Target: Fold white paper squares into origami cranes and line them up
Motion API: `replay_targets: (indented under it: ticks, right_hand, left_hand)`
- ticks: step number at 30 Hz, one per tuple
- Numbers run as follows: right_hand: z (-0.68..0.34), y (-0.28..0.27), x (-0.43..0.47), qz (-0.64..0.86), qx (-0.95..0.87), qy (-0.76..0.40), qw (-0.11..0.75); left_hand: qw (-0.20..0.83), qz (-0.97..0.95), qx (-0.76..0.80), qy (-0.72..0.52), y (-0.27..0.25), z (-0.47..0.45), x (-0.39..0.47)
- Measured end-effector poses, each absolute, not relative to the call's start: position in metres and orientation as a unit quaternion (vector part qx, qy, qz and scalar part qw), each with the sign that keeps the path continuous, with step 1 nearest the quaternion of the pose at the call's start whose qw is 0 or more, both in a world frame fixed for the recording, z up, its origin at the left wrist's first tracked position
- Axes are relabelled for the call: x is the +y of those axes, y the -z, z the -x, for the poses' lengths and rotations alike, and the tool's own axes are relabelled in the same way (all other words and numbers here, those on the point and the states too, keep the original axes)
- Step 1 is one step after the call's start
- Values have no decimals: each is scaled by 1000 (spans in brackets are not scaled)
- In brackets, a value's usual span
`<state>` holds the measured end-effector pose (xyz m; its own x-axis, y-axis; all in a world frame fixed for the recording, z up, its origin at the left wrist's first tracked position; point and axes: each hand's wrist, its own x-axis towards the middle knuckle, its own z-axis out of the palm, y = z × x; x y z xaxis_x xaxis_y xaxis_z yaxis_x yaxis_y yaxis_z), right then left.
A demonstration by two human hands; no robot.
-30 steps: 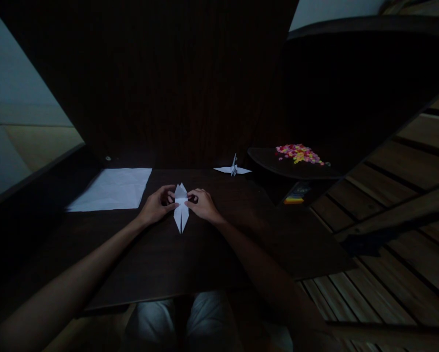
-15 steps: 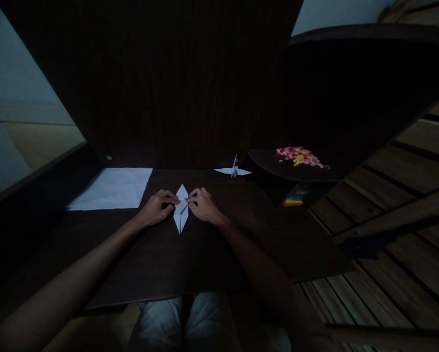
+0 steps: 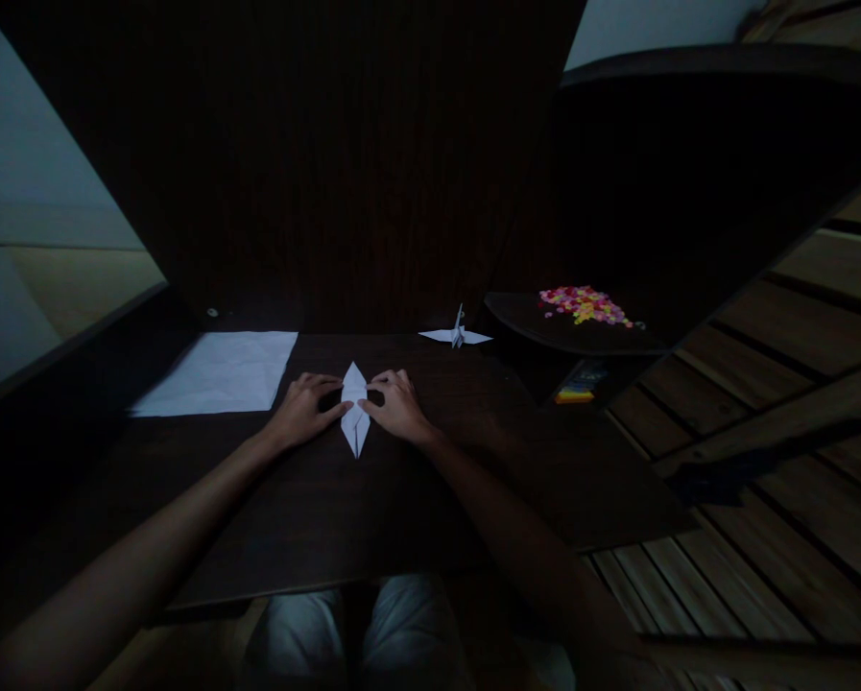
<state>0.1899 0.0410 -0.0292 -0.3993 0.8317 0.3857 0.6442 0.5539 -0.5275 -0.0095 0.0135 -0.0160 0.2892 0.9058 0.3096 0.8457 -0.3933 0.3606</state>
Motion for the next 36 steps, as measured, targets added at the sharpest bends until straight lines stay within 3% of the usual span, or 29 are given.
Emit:
replay_targets:
  ticks: [15, 27, 36]
  right_hand:
    - [-192, 27, 39, 393, -855, -161, 296]
    - [-187, 25, 37, 402, -822, -202, 348]
    - [-188, 21, 34, 393, -845, -140, 335]
  left_hand:
    - [99, -825, 499, -247, 8, 9, 10]
    - [150, -773, 513, -342, 15, 7, 11]
    - [69, -800, 507, -313, 18, 5, 12]
